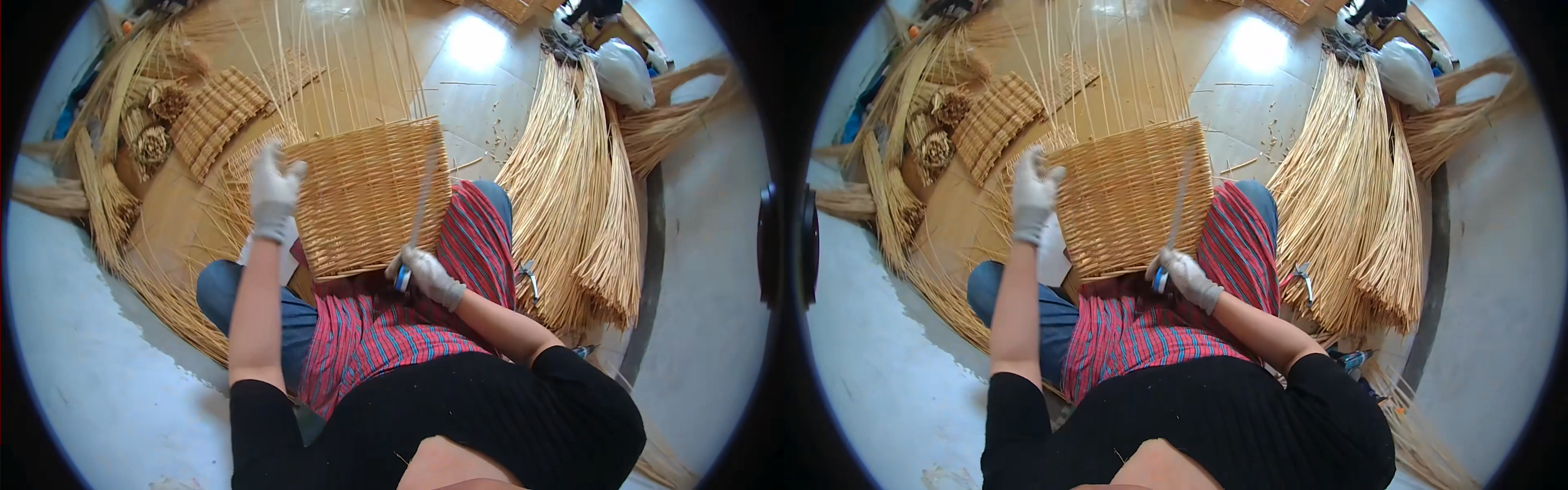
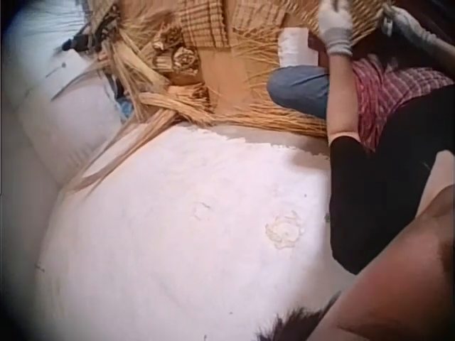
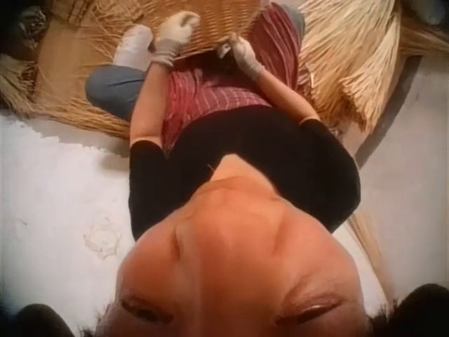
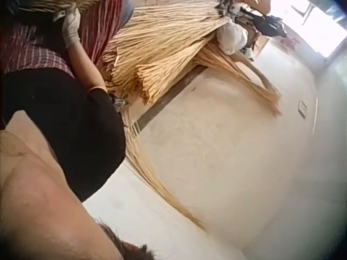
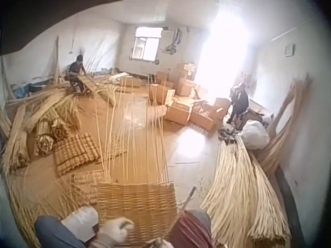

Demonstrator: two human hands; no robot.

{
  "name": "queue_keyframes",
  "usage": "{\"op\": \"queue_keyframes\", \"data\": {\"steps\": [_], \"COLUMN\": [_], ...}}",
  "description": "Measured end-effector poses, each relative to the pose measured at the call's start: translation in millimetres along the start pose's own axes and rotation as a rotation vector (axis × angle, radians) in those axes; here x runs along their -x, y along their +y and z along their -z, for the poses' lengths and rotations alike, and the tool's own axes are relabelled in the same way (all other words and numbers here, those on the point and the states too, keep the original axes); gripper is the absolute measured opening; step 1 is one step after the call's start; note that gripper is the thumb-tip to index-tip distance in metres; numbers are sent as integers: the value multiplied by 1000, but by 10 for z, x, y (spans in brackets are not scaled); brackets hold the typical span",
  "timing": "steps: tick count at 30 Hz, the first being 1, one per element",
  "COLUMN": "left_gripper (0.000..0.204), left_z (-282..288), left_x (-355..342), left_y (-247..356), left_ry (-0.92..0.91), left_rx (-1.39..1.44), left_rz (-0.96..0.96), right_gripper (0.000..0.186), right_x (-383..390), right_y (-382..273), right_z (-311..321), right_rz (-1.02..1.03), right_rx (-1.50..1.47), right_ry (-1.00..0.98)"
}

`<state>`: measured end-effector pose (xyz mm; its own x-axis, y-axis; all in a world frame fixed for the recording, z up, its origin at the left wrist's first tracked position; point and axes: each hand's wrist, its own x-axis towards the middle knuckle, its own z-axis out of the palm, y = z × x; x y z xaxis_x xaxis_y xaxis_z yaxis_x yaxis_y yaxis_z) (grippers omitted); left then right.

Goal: Weaving a wicker basket, measuring its dimensions, and using a power drill to secure components.

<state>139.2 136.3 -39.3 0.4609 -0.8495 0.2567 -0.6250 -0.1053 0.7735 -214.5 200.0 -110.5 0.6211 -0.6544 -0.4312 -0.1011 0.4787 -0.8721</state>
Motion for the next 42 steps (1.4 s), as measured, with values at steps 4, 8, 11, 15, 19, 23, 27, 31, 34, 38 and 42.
{"op": "queue_keyframes", "data": {"steps": [4,8,11,15,19,23,27,31,34,38,42], "left_gripper": [71,69,57,54,53,62,67,65,59,53,52], "left_z": [80,-42,128,498,646,465,229,275,367,492,593], "left_x": [-739,-809,-600,-48,338,586,735,744,614,377,335], "left_y": [-597,-652,-434,-169,-140,-218,-263,-347,-476,-611,-560], "left_ry": [-374,-587,-531,-432,-230,-146,-124,-46,71,162,96], "left_rx": [-21,63,-143,-160,-135,-255,123,383,213,55,60], "left_rz": [128,306,174,210,229,222,447,444,431,488,524], "right_gripper": [60,61,64,59,45,30,34,31,36,44,37], "right_x": [-82,-189,-152,-165,-692,-1297,-1429,-1045,-588,-421,-966], "right_y": [170,281,320,490,709,564,-136,-1226,-1806,-1542,-279], "right_z": [-228,-448,-431,-342,-184,176,488,1018,1821,3005,3349], "right_rz": [-118,-67,-22,-133,83,83,72,289,245,309,85], "right_rx": [10,218,145,121,207,837,1230,1002,611,760,1019], "right_ry": [-184,26,43,121,263,434,369,357,532,890,632]}}
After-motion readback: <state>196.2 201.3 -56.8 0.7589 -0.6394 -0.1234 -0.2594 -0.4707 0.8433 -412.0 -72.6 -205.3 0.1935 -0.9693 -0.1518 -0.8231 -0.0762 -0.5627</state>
